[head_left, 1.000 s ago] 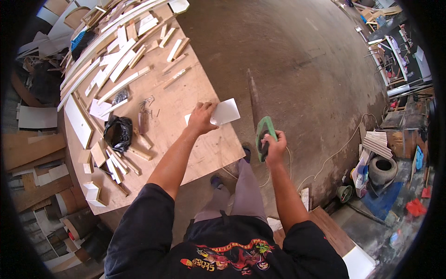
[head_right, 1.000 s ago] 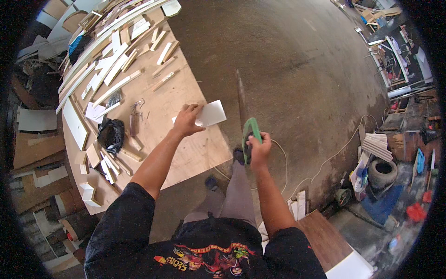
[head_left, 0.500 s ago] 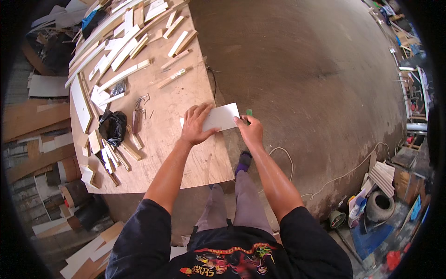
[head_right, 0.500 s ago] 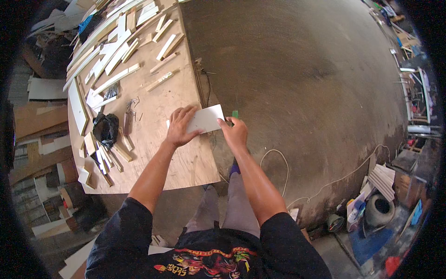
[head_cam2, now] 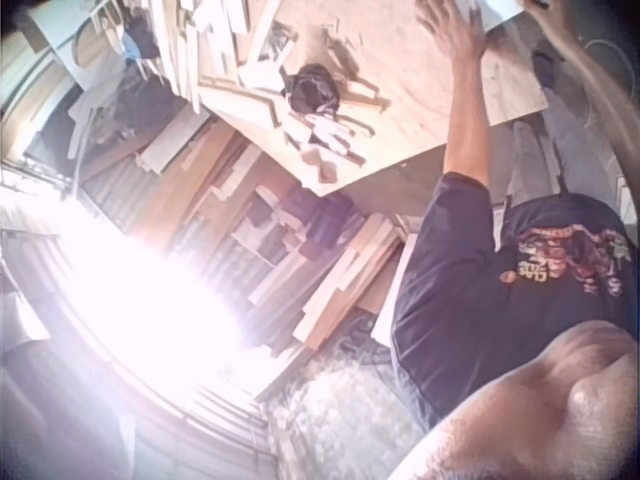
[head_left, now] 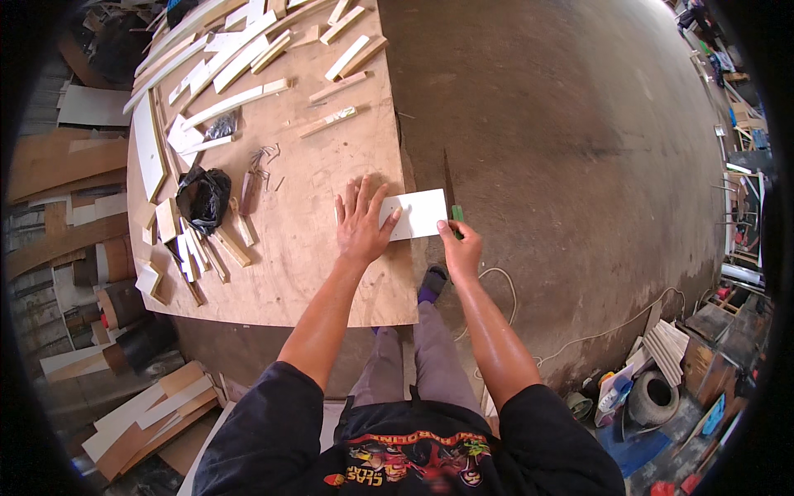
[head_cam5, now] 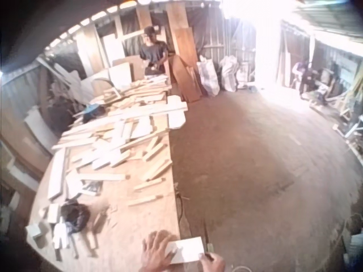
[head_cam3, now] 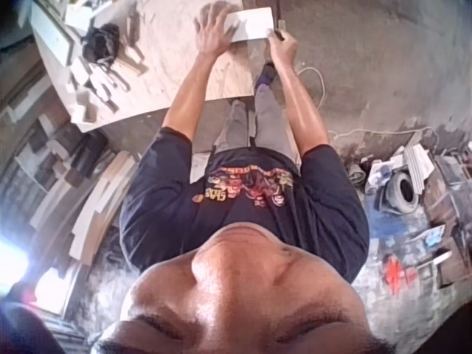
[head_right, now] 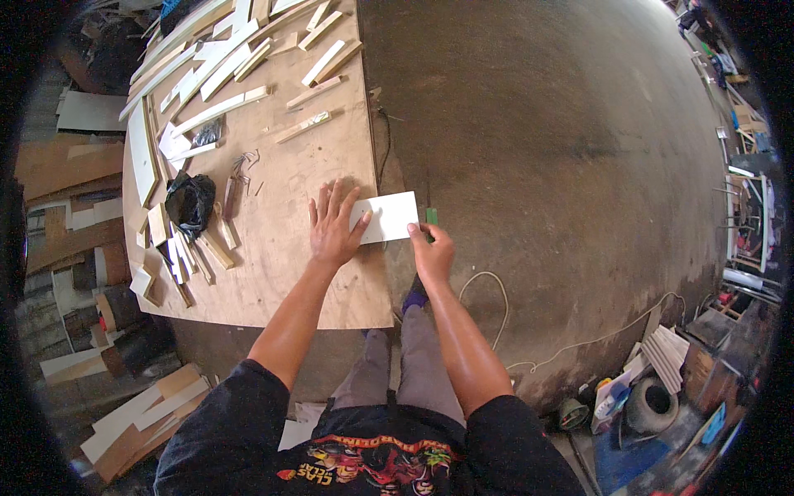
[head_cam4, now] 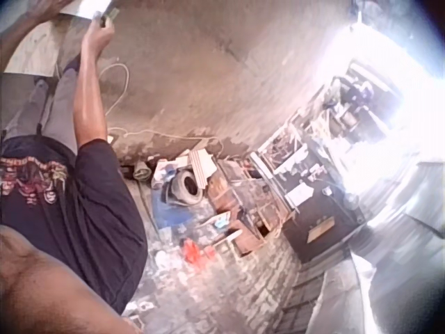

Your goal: The person marks lines on several small wooden boards using a pen and then cuts through one board using a hand saw.

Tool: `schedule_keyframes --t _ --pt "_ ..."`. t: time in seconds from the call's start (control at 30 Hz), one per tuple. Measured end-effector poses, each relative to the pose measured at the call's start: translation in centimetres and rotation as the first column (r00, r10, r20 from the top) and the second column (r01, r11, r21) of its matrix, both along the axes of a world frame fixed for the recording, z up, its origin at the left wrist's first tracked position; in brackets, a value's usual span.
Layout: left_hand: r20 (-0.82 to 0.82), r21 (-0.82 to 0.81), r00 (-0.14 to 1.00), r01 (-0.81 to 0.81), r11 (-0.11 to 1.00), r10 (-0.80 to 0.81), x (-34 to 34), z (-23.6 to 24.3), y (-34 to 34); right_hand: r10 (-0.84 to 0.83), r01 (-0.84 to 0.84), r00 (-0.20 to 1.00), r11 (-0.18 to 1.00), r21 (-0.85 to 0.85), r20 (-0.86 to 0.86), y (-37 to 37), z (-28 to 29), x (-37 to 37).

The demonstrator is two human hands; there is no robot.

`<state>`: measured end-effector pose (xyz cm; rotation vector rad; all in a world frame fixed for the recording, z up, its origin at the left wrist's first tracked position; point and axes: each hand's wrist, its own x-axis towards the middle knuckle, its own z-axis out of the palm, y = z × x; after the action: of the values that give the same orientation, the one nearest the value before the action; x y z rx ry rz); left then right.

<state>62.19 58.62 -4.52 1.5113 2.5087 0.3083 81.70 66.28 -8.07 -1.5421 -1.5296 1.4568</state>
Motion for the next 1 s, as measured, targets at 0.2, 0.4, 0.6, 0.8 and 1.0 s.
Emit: schedule_keyframes --t 0.2,0.4,0.6,0.8,1.0 --pt "0.008 0.013 1.000 -0.004 1.000 0.004 0.1 0.1 0.3 -0.010 0.010 1.000 1.000 -0.015 -0.005 0.2 -0.2 -0.1" --pt "0.049 0.092 0.992 -0.120 0.989 0.116 -0.3 -0.9 0.7 -0.017 0.018 0.999 0.999 -0.040 0.031 -0.1 0.5 -0.2" --pt "-0.101 0.154 0.950 -0.280 0.948 0.297 0.5 -1.3 3.7 -0.057 0.057 0.998 0.998 -0.039 0.014 -0.5 -0.1 -0.3" --pt "-0.033 0.029 0.944 -0.328 0.944 0.329 0.6 -0.5 4.5 -0.077 0.075 0.997 0.995 -0.063 -0.028 -0.4 0.5 0.2" --pt "-0.020 0.032 0.943 -0.331 0.943 0.332 0.4 -1.1 4.4 -0.074 0.068 0.991 0.996 -0.055 -0.112 -0.4 1.4 4.2"
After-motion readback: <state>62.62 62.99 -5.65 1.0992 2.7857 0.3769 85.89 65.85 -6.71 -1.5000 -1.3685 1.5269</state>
